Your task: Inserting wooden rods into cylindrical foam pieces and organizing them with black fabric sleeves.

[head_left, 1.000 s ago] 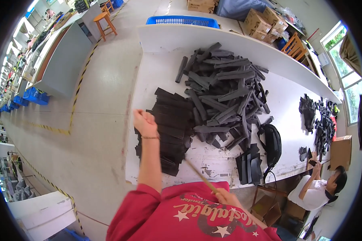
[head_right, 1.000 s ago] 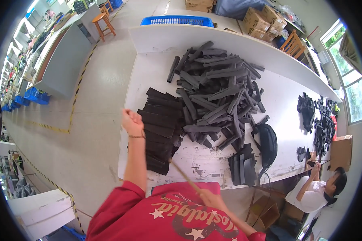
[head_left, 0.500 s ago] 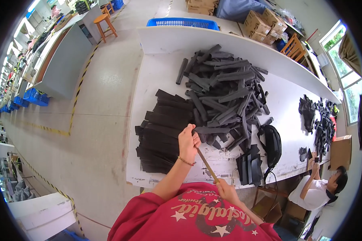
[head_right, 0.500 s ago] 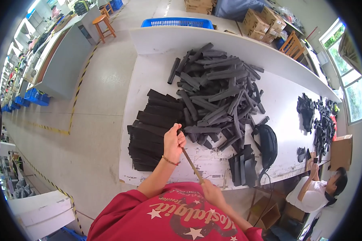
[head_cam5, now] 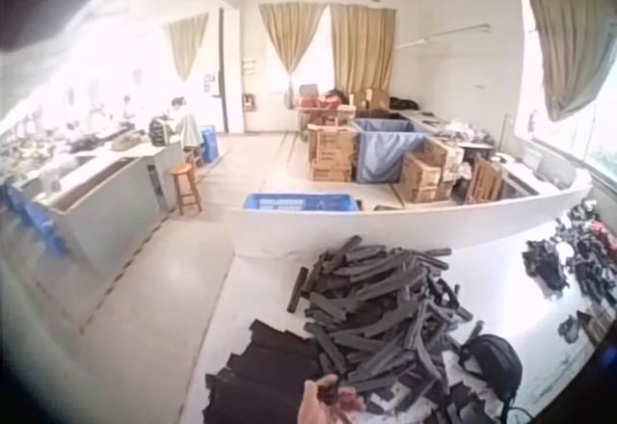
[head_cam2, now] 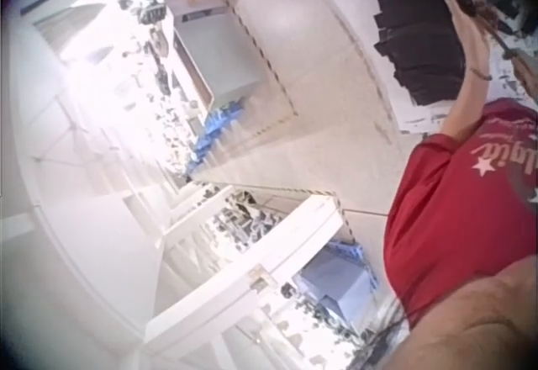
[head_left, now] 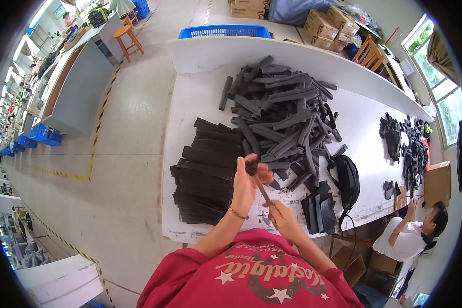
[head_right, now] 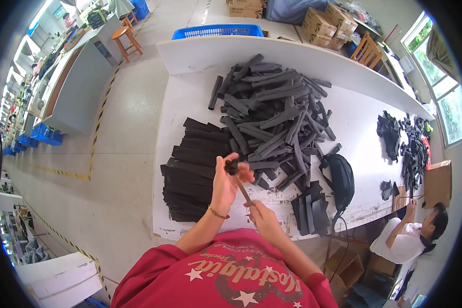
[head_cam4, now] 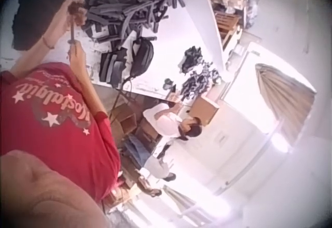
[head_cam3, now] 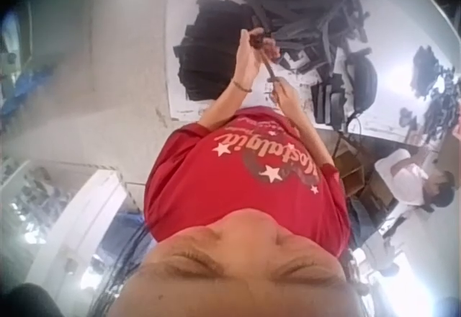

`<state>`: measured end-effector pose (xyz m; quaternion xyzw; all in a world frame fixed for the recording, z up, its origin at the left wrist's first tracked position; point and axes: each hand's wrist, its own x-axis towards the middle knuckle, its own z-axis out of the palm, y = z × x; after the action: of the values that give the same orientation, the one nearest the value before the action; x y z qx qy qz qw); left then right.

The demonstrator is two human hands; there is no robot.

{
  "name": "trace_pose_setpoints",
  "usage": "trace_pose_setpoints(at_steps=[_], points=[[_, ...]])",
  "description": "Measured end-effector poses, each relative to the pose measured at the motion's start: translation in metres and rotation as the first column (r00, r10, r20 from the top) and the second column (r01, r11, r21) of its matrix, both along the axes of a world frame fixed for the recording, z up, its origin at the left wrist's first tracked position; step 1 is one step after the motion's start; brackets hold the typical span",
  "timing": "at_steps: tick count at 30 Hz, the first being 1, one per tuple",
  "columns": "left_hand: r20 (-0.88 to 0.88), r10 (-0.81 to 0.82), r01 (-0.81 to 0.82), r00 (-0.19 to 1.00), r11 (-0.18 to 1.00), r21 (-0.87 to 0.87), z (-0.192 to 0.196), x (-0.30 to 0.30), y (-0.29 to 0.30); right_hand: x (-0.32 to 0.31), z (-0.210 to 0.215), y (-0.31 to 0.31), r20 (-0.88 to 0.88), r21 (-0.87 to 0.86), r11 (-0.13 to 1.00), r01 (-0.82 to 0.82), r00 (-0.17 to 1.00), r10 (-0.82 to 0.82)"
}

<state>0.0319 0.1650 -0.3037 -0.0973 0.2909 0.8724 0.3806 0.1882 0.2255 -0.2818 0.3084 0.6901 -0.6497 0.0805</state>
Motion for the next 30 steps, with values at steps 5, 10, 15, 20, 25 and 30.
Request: trace_pose_setpoints(at_steps=[5, 10, 15, 20, 25, 30], points=[[-0.967, -0.184, -0.708, 0.175, 0.659, -0.253, -0.013, -0.024, -0.038, -0.013, -0.005, 0.003, -0.065, 0.343, 0.939, 0.019, 0.998, 0.003], [-0.845, -0.504, -0.738, -0.180, 0.637, -0.222, -0.018, -0.031, -0.042, -0.019, -0.005, -0.005, -0.048, 0.513, 0.858, -0.029, 0.997, 0.063], [-0.807, -0.546, -0.718, -0.223, 0.652, -0.244, -0.020, -0.039, -0.036, -0.015, -0.016, -0.003, -0.055, 0.603, 0.797, -0.033, 0.995, 0.083], [-0.726, -0.618, -0.725, -0.303, 0.644, -0.245, -0.033, -0.045, -0.034, -0.010, -0.019, -0.003, 0.017, 0.611, 0.783, -0.113, 0.991, 0.129], [-0.834, -0.549, -0.749, -0.051, 0.574, -0.332, -0.046, -0.040, -0.022, -0.005, -0.008, -0.005, -0.022, 0.511, 0.858, -0.059, 0.996, 0.082], [-0.306, 0.009, -0.187, 0.952, 0.810, -0.557, -0.041, -0.008, -0.013, -0.007, -0.003, -0.004, -0.075, 0.376, 0.926, 0.033, 0.997, -0.005]])
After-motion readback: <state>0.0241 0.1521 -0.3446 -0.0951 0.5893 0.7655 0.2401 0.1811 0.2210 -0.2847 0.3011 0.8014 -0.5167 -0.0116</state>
